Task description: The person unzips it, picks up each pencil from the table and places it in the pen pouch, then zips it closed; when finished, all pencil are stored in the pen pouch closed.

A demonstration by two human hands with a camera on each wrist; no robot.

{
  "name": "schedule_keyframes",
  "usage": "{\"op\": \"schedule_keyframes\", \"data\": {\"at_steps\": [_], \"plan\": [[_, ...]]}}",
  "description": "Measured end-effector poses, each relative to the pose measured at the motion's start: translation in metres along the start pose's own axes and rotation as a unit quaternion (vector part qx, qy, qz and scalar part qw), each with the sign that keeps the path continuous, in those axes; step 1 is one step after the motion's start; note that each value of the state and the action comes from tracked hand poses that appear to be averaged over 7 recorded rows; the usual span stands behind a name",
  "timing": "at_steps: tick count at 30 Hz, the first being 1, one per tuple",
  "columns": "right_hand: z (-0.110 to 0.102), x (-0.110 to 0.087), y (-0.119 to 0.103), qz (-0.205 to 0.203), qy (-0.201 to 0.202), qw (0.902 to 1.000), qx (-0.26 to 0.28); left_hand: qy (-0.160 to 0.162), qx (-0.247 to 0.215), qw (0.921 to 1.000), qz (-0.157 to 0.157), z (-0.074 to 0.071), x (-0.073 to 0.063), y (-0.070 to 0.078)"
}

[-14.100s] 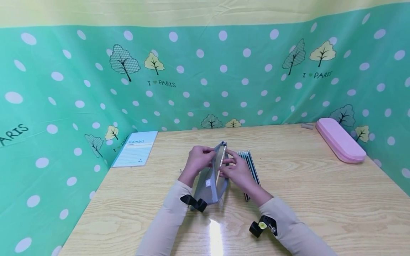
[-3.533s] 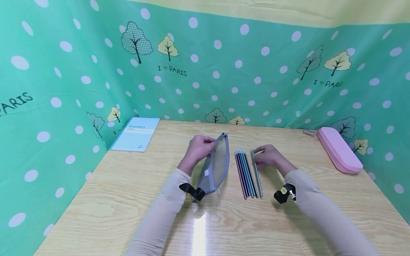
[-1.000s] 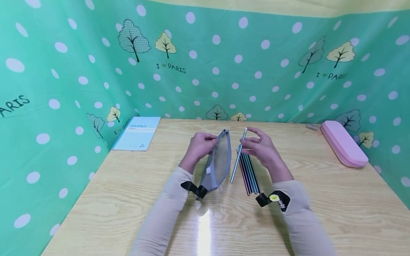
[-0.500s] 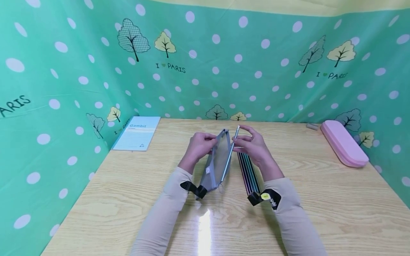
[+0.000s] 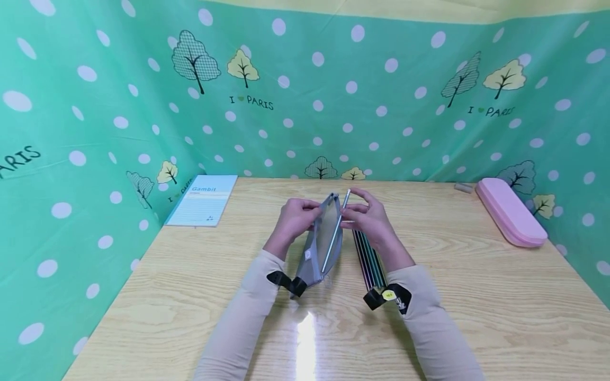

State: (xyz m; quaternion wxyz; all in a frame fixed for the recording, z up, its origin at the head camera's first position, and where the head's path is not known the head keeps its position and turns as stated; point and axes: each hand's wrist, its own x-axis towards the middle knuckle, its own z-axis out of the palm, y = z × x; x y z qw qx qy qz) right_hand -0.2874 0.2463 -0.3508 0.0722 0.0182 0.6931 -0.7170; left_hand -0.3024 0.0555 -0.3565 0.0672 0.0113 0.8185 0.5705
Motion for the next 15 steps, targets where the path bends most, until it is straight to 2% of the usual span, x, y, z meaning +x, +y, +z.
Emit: {"op": "schedule_keyframes", "data": {"at_steps": [9,15], "plan": [[0.0069,-0.0033,0.0034,0.001,-0.012,0.9999,0.004,-0.002,-0.003,1.0,-0.002,-0.0012,-0.0025,0.0026],[0.0094,-0.0059,0.006,-0.007,-0.014,0.9997,-0.016,0.0,-0.012,0.9999,0.003,0.0004,-0.0031,0.0]]}}
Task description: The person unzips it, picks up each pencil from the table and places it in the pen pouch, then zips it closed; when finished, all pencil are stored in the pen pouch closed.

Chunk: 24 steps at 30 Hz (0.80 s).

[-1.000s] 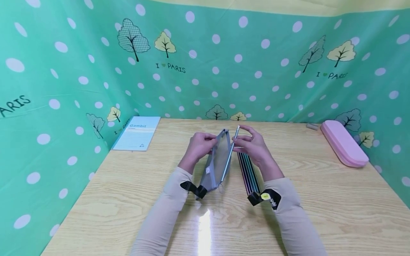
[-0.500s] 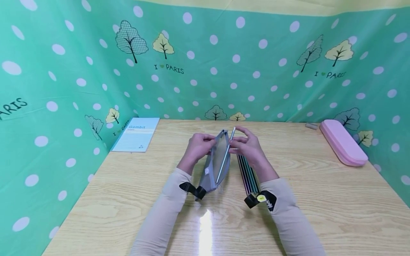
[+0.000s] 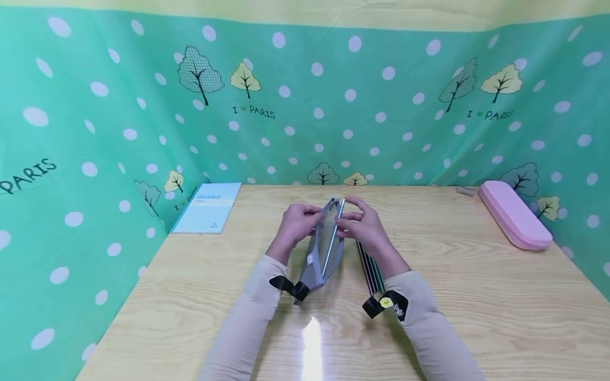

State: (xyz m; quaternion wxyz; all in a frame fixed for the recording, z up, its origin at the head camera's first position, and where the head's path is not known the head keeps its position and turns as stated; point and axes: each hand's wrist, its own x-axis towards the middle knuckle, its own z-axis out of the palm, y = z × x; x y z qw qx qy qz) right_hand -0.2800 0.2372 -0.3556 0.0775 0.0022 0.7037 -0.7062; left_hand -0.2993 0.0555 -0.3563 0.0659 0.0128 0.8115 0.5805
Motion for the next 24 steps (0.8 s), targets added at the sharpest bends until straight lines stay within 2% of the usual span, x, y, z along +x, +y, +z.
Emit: {"op": "schedule_keyframes", "data": {"at_steps": [13,24], "plan": [[-0.001,-0.004,-0.004,-0.008,-0.007,0.9998,-0.015,0.001,-0.002,0.9999,0.015,0.002,0.0,-0.001],[-0.019,-0.006,-0.014,-0.032,0.001,0.9995,0.0,0.007,0.001,0.9999,0.011,0.002,0.0,0.0]]}}
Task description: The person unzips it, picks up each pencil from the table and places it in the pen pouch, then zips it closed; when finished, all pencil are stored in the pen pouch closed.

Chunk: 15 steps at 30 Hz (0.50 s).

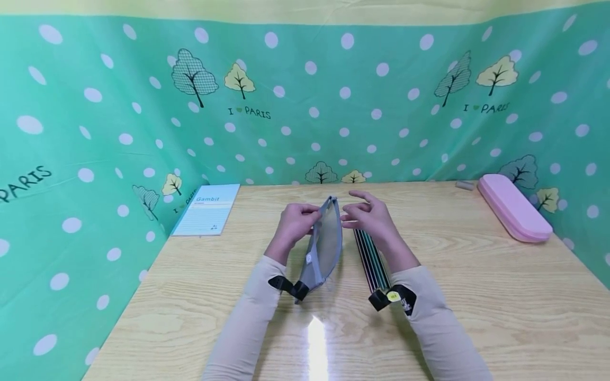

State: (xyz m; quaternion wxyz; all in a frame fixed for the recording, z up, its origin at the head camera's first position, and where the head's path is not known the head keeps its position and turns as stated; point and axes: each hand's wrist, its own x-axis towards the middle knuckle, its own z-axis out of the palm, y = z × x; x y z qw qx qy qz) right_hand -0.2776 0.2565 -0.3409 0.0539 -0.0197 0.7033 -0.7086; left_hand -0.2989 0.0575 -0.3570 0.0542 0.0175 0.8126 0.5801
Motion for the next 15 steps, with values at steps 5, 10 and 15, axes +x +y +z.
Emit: {"op": "schedule_keyframes", "data": {"at_steps": [5,10,15], "plan": [[-0.013,0.001,-0.002,0.006,0.013,0.9998,-0.01,0.003,-0.002,1.0,-0.002,-0.002,-0.001,-0.002],[-0.035,0.001,0.002,0.025,-0.003,0.9992,-0.031,-0.003,-0.001,1.0,-0.009,-0.001,0.0,-0.003],[-0.053,-0.001,0.006,0.04,-0.034,0.9969,-0.058,-0.001,0.004,0.9999,-0.01,-0.003,0.002,0.0]]}}
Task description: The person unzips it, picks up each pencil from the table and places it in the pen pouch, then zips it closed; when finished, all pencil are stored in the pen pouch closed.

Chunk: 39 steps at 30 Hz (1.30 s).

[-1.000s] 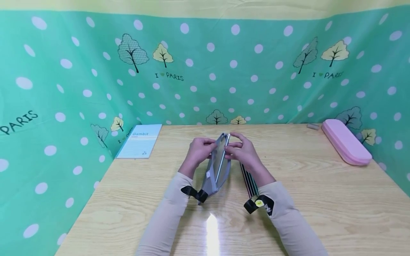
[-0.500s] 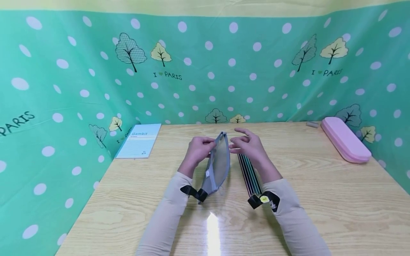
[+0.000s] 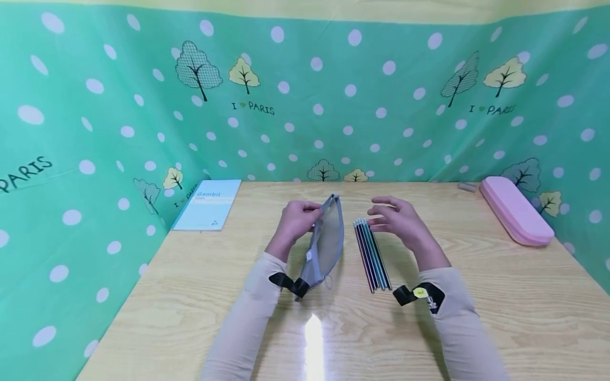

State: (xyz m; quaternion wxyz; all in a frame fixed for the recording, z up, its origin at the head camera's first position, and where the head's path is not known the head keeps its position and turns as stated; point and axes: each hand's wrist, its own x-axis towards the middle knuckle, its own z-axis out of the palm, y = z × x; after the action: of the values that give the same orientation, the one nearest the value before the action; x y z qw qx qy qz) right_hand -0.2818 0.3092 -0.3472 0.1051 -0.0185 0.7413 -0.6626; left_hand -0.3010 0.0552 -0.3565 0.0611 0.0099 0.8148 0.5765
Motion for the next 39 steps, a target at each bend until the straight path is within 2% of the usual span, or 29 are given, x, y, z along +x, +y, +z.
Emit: {"op": "schedule_keyframes", "data": {"at_steps": [7,14,17,21,30,39], "plan": [[-0.016,0.003,0.016,0.065,-0.049,0.9954,-0.051,-0.004,0.006,1.0,-0.003,-0.001,0.002,-0.001],[-0.025,0.026,0.021,0.116,-0.096,0.9801,-0.129,0.002,0.009,1.0,-0.004,-0.006,0.003,-0.002],[-0.028,0.032,0.025,0.134,-0.113,0.9745,-0.14,0.0,0.005,1.0,-0.008,-0.007,0.004,-0.003],[-0.029,0.037,0.028,0.146,-0.13,0.9719,-0.131,-0.008,-0.002,0.9999,-0.006,-0.008,0.004,-0.002],[-0.028,0.043,0.028,0.162,-0.138,0.9685,-0.128,-0.011,-0.005,0.9999,-0.012,-0.008,0.004,0.001],[-0.026,0.048,0.037,0.168,-0.112,0.9683,-0.147,-0.017,0.001,0.9998,-0.007,-0.008,0.004,0.001]]}}
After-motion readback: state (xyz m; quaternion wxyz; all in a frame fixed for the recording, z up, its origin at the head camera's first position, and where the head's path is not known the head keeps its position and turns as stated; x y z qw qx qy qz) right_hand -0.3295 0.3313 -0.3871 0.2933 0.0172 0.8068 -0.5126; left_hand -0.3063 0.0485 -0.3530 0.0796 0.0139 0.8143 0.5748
